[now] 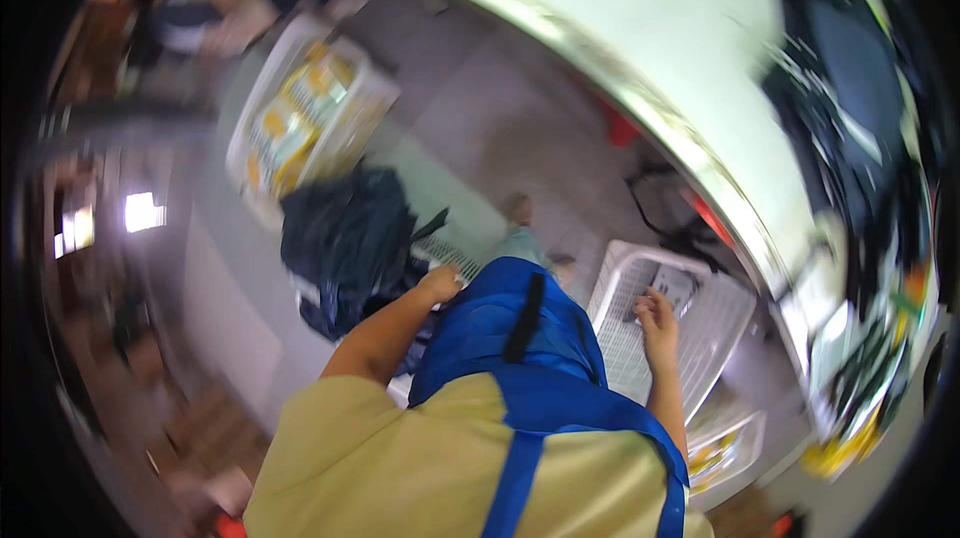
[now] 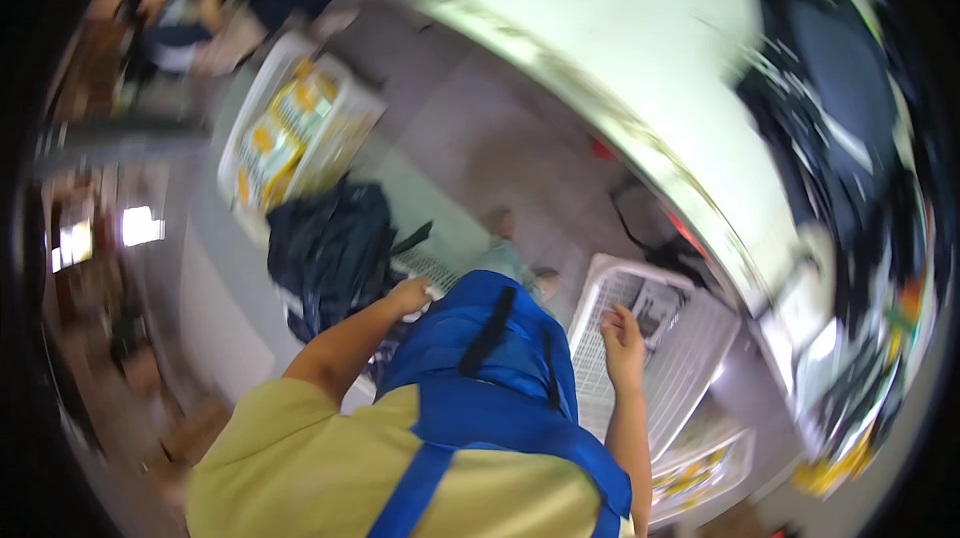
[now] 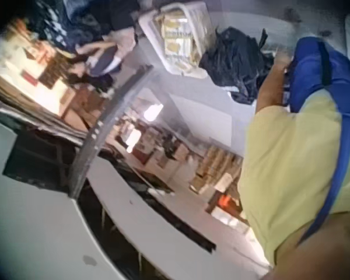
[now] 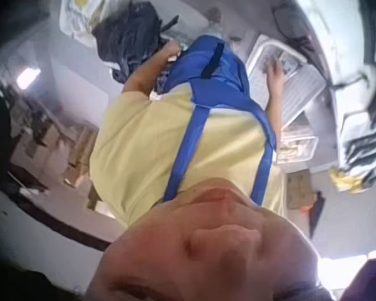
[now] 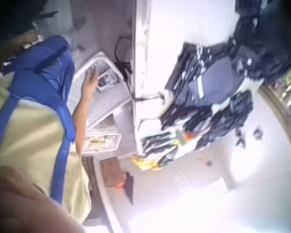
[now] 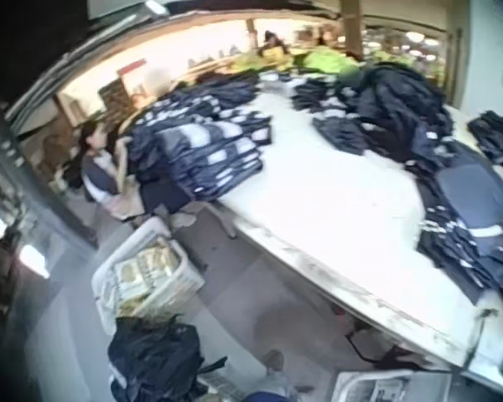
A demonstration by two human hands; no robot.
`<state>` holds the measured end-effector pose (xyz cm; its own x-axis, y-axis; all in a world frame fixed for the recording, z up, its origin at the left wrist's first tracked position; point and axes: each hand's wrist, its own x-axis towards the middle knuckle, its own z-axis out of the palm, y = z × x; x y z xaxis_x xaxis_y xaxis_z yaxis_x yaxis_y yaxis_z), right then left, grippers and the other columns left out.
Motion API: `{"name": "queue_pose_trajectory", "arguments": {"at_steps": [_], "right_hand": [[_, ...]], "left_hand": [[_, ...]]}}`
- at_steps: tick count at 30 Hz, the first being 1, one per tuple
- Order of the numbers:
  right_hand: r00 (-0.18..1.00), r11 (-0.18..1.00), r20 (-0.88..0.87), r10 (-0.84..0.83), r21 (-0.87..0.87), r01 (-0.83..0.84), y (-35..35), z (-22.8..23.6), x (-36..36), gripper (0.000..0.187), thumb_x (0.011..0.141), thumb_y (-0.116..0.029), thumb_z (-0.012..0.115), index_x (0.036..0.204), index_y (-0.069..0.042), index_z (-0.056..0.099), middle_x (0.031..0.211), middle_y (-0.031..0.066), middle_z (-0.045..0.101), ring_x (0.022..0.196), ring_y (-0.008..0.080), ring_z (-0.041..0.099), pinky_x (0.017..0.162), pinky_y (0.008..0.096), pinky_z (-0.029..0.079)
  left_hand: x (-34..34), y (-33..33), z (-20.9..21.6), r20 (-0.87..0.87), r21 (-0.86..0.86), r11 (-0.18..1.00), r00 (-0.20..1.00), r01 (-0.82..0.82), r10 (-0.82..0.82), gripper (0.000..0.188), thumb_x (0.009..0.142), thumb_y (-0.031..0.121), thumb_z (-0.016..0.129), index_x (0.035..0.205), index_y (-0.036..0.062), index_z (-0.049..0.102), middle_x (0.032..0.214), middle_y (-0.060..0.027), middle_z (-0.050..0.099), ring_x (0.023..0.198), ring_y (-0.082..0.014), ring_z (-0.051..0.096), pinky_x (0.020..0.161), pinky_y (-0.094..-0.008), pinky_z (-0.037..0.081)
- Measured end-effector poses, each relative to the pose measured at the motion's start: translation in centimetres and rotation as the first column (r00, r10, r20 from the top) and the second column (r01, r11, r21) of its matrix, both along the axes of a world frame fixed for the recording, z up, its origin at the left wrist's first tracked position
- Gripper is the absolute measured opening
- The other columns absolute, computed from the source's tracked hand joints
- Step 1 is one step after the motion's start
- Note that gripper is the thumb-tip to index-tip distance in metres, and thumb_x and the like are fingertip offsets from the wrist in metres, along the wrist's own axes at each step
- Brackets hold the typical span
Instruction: The person folds dark-colored jackets with reflective stripes on a white table. They smooth the fabric, fold the sleeves and body, and place the finished items into a white basket. The process is repeated for several jackets.
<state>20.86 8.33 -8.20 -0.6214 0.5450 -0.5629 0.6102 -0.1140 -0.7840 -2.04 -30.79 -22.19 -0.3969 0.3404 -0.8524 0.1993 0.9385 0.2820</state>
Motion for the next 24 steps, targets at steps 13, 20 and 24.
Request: {"name": "queue_pose_trajectory", "arguments": {"at_steps": [13, 20, 24], "right_hand": [[0.846, 0.706, 0.093, 0.526, 0.507, -0.494, 4.8, 9.6, -29.2, 0.033, 0.094, -0.003, 0.048, 0.127, -0.001, 0.052, 0.111, 0.0118, 0.061, 0.101, 0.0187, 0.058, 0.091, 0.0296, 0.045], [0.737, 0.658, 0.221, 0.639, 0.339, -0.672, 0.6, 5.3, -31.2, 0.028, 0.094, -0.004, 0.050, 0.120, -0.001, 0.056, 0.105, 0.0103, 0.064, 0.094, 0.0172, 0.061, 0.085, 0.0290, 0.049], [0.677, 0.666, 0.147, 0.721, 0.123, -0.736, -4.6, 3.4, -31.3, 0.026, 0.092, -0.005, 0.054, 0.118, -0.003, 0.058, 0.104, 0.0078, 0.065, 0.093, 0.0158, 0.061, 0.083, 0.0281, 0.049]], "left_hand": [[-10.6, -13.3, 4.1, -0.684, -0.352, 0.498, 0.581, -0.792, 0.440, 0.118, 0.061, 0.043, 0.083, 0.150, 0.0225, 0.009, 0.157, -0.0117, 0.003, 0.139, -0.0418, 0.015, 0.103, -0.0585, 0.031], [-10.2, -29.0, -3.5, -0.566, -0.363, 0.225, 0.405, -0.904, 0.718, 0.053, 0.082, 0.030, 0.064, 0.129, 0.0117, 0.049, 0.124, -0.0198, 0.058, 0.116, -0.0380, 0.054, 0.095, -0.0483, 0.044], [-8.1, -24.3, 6.5, -0.471, 0.251, 0.334, 0.186, -0.909, 0.862, 0.022, 0.082, 0.019, 0.055, 0.100, 0.0080, 0.060, 0.097, -0.0230, 0.063, 0.098, -0.0405, 0.060, 0.081, -0.0432, 0.047]]}}
